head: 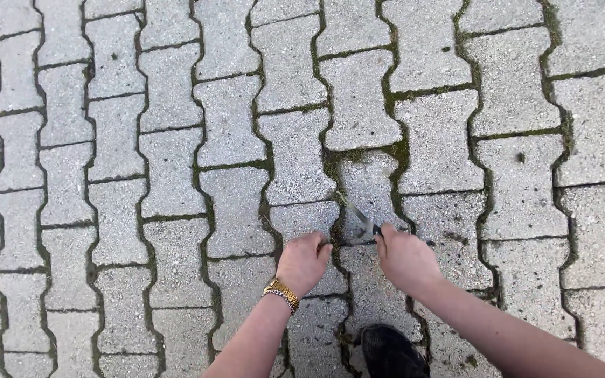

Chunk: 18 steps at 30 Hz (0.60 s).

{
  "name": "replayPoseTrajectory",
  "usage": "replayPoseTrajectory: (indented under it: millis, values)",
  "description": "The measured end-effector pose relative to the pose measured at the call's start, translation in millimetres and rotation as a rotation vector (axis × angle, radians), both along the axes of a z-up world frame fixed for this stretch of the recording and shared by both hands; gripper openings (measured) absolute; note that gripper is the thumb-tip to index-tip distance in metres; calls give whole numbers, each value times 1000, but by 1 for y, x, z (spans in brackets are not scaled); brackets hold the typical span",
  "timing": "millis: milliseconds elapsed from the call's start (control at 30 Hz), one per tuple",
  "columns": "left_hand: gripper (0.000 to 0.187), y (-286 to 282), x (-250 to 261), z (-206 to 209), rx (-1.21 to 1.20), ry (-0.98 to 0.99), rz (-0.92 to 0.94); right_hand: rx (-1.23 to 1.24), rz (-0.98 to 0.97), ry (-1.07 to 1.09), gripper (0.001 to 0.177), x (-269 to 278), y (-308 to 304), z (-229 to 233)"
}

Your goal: Scraping moss and debris from the gaps between interlocking paving stones using a small knife.

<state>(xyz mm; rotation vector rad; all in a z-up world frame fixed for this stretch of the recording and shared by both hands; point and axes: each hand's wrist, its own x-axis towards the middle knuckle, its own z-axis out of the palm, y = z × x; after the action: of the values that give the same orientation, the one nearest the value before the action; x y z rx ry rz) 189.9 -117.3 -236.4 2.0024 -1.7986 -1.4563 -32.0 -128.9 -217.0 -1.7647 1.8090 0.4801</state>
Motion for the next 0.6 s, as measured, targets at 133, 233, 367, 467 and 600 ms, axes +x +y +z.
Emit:
replayPoseTrajectory:
  millis: [133, 233, 367, 467, 600]
  values:
    - [23, 2, -2, -6, 1, -7, 4, -158, 338, 166, 31, 4, -67, 26]
    - [24, -1, 0, 5, 34, 7, 40, -224, 575, 223, 28, 7, -108, 44]
    - [23, -1, 6, -11, 51, 17, 57, -101, 694, 299, 29, -3, -132, 37]
    - [24, 6, 8, -21, 80, -4, 66, 8, 720, 349, 28, 6, -143, 61]
    - [22, 2, 5, -20, 120, -16, 65, -11, 806, 412, 31, 7, -151, 24]
